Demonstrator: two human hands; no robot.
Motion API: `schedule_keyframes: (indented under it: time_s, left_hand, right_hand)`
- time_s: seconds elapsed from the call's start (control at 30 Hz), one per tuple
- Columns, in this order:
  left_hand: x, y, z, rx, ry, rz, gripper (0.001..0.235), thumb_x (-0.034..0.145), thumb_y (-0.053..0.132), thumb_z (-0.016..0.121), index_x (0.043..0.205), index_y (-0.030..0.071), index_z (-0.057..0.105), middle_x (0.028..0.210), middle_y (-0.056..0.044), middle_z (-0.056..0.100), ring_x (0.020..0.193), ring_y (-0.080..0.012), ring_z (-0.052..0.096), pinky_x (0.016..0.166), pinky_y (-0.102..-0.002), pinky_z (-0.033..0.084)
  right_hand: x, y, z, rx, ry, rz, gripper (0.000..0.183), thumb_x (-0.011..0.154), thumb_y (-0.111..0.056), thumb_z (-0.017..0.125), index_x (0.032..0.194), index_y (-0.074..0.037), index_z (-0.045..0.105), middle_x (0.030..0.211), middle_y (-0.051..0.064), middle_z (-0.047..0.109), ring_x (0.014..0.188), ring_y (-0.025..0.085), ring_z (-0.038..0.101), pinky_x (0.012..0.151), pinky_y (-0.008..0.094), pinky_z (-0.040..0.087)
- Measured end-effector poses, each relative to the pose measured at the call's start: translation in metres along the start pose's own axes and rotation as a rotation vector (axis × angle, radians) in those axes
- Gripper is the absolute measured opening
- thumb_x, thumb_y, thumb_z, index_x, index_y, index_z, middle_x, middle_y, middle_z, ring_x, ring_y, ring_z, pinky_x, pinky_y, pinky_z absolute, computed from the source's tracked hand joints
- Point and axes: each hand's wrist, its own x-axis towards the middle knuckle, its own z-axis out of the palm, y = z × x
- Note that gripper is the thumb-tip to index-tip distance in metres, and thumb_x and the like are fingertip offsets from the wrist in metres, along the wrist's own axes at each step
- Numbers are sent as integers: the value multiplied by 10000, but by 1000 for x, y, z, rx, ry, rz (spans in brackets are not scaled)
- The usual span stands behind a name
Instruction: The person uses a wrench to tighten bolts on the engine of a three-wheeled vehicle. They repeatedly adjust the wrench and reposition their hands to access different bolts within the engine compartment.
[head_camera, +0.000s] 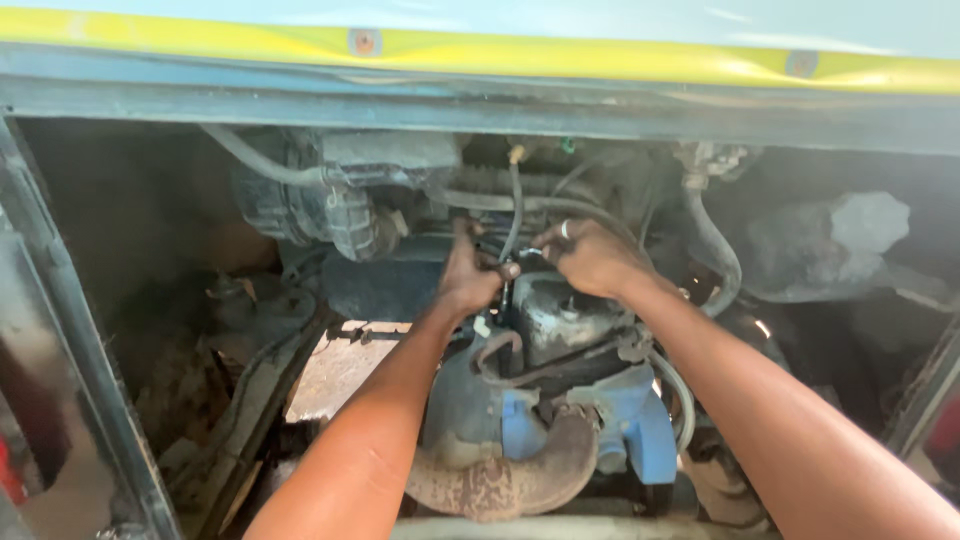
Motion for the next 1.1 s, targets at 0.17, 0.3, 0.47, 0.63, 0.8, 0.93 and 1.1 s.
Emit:
schedule_keyframes:
  time_s: [0.17,0.3,0.47,0.63,0.8,0.93,1.1]
  left_hand:
    - [15,-11,0,-43,-38,-54,349,784,67,796,1073,95,602,801,-27,680,705,-175,673,525,-389,586]
    - [20,-11,-1,17,-107,-74,223,800,122,792,991,18,742,822,-69,740,682,-168,680,549,-347,582]
    - [16,-7,-3,85,-61,-63,211,792,100,734,982,12,752,813,-98,740,660,-185,673,559,-341,542]
    - [21,-15,-2,44,-22,-28,326,747,40,614,1038,-13,750,879,-131,758,730,-212,680,624,-378,547]
    - [27,-18,-3,170,-2,14,426,731,97,669,1140,-9,724,1013,-172,764,933,-263,713,836,-377,543]
    - [27,-13,-3,200,-56,-86,472,767,216,790,1149,-47,702,1062,-186,749,976,-283,720,857,-404,557]
    - [31,-10,-7,147,-115,67,540,744,159,731,1262,32,652,1111,-164,745,935,-260,715,810,-402,579]
  right_hand:
    - [14,10,16,67,-13,-85,285,889,-294,659,1138,-258,794,1180,110,752,1093,286,705,959,379,517]
    - [22,1,22,51,-24,-38,309,857,-234,658,1126,-181,798,1176,141,762,1115,304,712,972,405,523]
    - [9,-35,21,-195,-24,94,389,882,-267,697,1203,-48,683,1252,248,655,1201,412,619,1013,489,492]
    - [-5,-68,16,-282,-51,79,337,901,-216,641,1200,-79,713,1264,233,683,1198,405,654,1001,497,536]
    - [-11,-75,17,-278,-16,86,334,884,-242,668,1185,-104,708,1245,215,666,1192,409,624,990,497,516]
    - [-13,-77,21,-375,-20,57,301,922,-195,623,1189,-99,724,1241,203,693,1176,395,663,987,489,539]
    - [-4,-82,17,-389,-76,42,356,892,-214,662,1227,-96,684,1264,181,671,1186,385,644,989,483,525]
